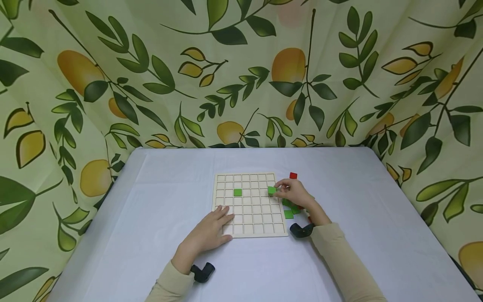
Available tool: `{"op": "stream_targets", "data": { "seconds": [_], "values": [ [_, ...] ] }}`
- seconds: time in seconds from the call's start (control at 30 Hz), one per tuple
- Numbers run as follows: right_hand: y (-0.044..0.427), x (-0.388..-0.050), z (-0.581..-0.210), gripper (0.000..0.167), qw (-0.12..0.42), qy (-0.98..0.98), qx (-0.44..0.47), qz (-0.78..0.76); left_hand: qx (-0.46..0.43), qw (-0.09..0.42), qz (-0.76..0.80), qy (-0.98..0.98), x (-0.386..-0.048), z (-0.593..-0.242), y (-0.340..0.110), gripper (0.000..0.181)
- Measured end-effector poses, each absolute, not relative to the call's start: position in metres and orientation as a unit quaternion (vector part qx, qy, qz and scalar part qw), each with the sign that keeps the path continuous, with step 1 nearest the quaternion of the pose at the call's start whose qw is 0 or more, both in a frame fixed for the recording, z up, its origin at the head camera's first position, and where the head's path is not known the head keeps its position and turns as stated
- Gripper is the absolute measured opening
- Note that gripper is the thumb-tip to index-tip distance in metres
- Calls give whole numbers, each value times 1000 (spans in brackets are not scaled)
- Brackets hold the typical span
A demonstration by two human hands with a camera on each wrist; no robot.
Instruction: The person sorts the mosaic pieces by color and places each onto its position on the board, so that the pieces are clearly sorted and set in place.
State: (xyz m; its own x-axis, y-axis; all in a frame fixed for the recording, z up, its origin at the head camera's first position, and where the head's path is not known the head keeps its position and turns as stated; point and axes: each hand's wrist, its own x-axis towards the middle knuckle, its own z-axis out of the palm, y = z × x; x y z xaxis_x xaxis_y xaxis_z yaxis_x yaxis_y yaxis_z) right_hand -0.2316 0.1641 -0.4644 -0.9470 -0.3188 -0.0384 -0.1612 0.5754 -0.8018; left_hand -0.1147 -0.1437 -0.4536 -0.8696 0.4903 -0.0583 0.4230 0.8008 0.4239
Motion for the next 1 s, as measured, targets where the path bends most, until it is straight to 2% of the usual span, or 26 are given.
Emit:
{"op": "stream_targets", "data": {
  "seconds": [1.0],
  "values": [
    [131,-236,-475,26,91,875,-150,-451,246,71,206,944,-114,-454,-144,59]
  ]
}}
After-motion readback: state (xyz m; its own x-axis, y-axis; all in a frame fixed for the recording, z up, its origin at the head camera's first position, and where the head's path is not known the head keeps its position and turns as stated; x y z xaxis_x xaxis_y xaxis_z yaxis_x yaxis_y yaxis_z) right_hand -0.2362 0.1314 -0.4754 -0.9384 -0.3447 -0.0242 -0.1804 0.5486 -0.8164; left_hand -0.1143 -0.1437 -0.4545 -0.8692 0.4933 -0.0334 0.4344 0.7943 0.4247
